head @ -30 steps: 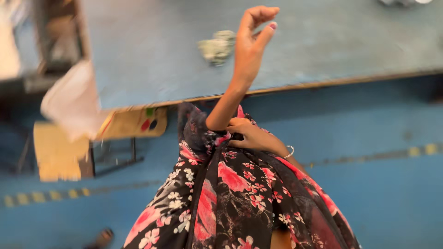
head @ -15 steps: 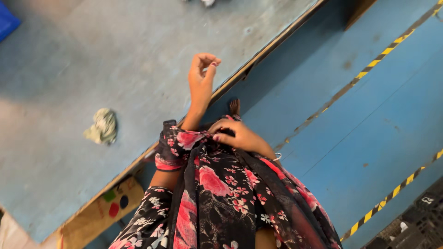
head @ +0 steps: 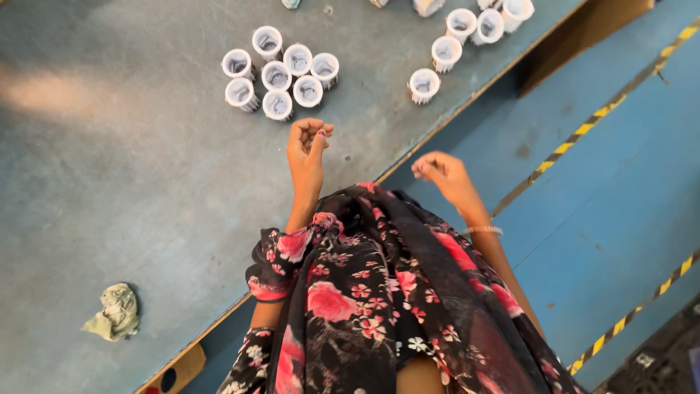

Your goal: The person repeatedly picks up small white cylindrical components from a table, wraps each one individually in bubble wrap, and places the wrapped units into a pile. The person handles the components one at a time and discards used bubble wrap into a nearby bin.

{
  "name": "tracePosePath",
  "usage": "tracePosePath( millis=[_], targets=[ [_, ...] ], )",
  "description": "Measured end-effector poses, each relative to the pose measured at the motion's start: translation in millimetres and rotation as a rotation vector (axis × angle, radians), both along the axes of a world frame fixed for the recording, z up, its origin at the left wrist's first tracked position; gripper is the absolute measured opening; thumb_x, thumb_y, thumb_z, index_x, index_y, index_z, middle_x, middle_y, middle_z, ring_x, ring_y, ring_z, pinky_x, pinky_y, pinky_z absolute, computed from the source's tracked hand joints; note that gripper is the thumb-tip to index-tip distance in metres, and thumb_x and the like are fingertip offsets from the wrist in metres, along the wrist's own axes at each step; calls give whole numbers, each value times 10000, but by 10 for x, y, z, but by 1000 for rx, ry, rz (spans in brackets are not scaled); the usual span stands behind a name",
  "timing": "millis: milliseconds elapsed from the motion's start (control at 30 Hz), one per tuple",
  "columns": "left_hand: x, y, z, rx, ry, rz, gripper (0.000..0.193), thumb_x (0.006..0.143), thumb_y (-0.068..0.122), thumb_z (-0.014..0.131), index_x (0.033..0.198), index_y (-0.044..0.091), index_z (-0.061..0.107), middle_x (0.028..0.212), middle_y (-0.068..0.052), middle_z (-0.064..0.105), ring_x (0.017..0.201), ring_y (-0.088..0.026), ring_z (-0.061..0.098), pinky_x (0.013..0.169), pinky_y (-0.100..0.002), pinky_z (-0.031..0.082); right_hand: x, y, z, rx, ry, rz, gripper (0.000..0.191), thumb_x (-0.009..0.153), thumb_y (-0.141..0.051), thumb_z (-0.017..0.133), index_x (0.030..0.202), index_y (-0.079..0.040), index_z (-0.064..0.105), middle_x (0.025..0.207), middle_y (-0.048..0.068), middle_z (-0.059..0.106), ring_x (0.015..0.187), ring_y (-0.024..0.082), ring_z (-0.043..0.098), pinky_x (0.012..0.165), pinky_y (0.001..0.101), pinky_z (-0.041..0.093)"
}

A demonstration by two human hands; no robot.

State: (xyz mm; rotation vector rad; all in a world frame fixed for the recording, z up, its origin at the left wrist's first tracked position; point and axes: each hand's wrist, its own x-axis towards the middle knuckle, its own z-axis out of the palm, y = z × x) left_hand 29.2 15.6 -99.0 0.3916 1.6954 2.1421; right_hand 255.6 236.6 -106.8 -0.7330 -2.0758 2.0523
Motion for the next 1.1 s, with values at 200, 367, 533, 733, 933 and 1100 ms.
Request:
tracePosePath(
  millis=[200,367,533,733,933,1100],
  targets=[
    [-173,214,-19,-90,-56,182,181,1036,102,590,1198,32,549,1084,-95,708,995,-159,676,853,-293,526,-1788,1019,-77,337,234,97,120,1019,-123,650,1092,-29,664,992,-8,683,929,75,604,840,268,511],
    [-76,348,39,-166,-90,477,189,1043,98,576,1218,39,538,1076,-101,706,990,-162,680,858,-299,545,-3323,1677,-287,40,170,-274,318,905,-237,719,1153,-51,645,1040,11,725,919,89,656,741,274,513],
    [223,641,16,-214,-178,664,206,1042,107,580,1229,32,541,1066,-113,717,978,-170,689,840,-296,537,-4084,1950,-476,395,-299,-520,431,877,-335,854,1024,34,686,1015,119,645,837,162,585,754,301,471],
    [309,900,4,-212,-246,647,267,1039,167,595,1267,35,549,1078,-132,726,976,-190,692,850,-309,539,-4073,2064,-496,-187,82,-216,276,938,-226,784,972,32,693,927,55,686,829,119,589,743,286,494],
    [113,1138,283,178,-476,407,457,962,382,520,1363,196,404,1194,-63,667,1073,-186,698,866,-359,579,-2872,1290,204,113,320,368,213,979,-179,763,1045,-30,627,1009,21,628,904,103,559,787,281,456],
    [-1,1021,307,290,-456,315,393,1013,417,596,1263,119,543,1045,-22,660,928,-145,672,765,-314,557,-2061,360,732,475,478,505,264,883,-150,778,997,-26,575,1087,82,621,996,187,571,839,324,466]
  ],
)
